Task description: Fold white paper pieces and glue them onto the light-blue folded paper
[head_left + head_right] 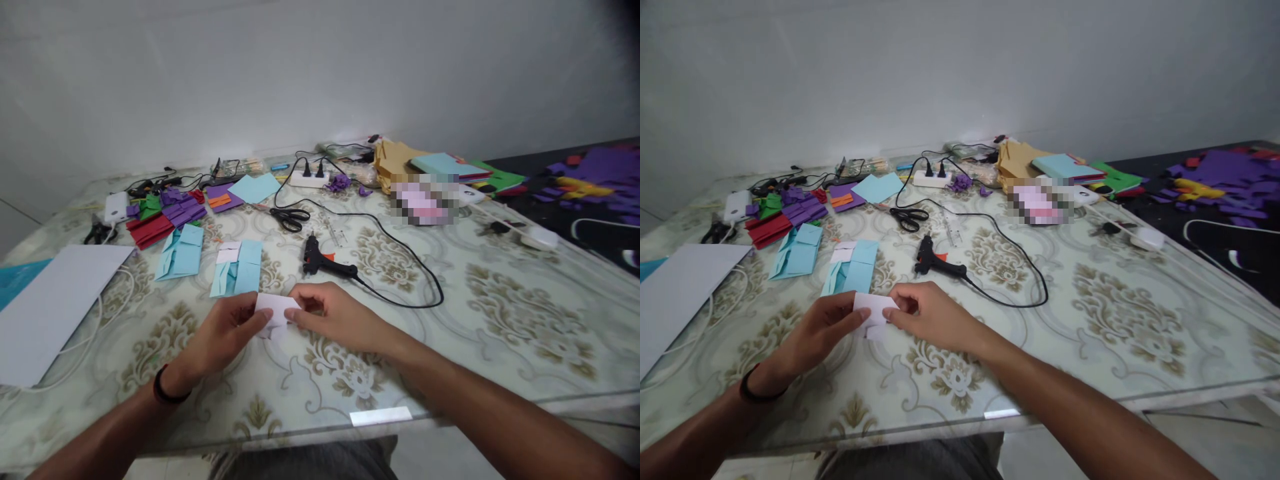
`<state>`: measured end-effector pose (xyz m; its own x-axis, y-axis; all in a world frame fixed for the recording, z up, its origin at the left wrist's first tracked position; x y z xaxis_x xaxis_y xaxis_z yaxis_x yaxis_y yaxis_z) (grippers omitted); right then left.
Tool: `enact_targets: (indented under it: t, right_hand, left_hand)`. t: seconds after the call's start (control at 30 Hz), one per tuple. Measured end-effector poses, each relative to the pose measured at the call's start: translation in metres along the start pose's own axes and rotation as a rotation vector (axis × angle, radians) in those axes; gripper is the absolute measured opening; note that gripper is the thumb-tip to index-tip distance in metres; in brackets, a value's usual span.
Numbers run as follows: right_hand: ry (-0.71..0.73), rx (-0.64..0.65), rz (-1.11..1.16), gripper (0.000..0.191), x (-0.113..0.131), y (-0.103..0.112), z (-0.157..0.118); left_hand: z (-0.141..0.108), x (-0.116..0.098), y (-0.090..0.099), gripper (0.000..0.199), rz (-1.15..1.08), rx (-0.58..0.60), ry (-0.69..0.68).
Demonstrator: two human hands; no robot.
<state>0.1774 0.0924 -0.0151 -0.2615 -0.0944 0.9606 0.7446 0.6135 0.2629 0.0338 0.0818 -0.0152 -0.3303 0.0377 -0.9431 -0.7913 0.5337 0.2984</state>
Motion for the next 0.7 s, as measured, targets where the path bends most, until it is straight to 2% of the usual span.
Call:
enact_targets:
  t: [0.1,0.23,0.3,0.4,0.47,0.57,0.7]
  right_hand:
    - [-0.011,0.028,-0.016,0.028,-0.002,-0.004,0.001]
    - [0.002,-0.020,0.030,0.031,-0.004,-0.001,0.003]
    - [0.007,-0.033,0.033,0.032,-0.004,0.001,0.005]
    - [0.022,-0.059,0.015,0.033,-0.001,0.007,0.006]
    - [0.030,-0.092,-0.015,0.035,0.000,0.013,0.005]
    - [0.033,-0.126,-0.131,0.036,0.000,0.019,0.006]
    - [0.019,-0.072,-0.344,0.035,-0.003,0.015,0.012]
  left_hand:
    - [-0.001,-0.007,0.007,0.036,0.002,-0.062,-0.031]
    - [-0.002,-0.012,-0.002,0.031,0.014,0.007,-0.045]
    - [-0.002,-0.011,-0.003,0.032,0.059,-0.006,-0.034]
    - [-0.004,-0.015,0.005,0.039,0.050,-0.107,-0.118]
    - [-0.008,-0.022,0.019,0.041,-0.016,-0.222,-0.209]
    - [-0.018,-0.030,0.040,0.034,-0.026,-0.377,-0.298]
    - [-0.023,-0.038,0.049,0.025,0.086,-0.432,-0.323]
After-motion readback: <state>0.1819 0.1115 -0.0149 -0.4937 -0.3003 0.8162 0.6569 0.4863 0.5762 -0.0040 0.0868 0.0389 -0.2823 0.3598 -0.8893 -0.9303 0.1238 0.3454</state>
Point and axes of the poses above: each hand's wrist, its own z-axis towards the middle knuckle, its own y-axis out of the back of the hand, x = y × z, the point moved 9 cm from there along z, towards the middle knuckle, and after that the axes turned 5 degrees about x, right-handed, at the moved point
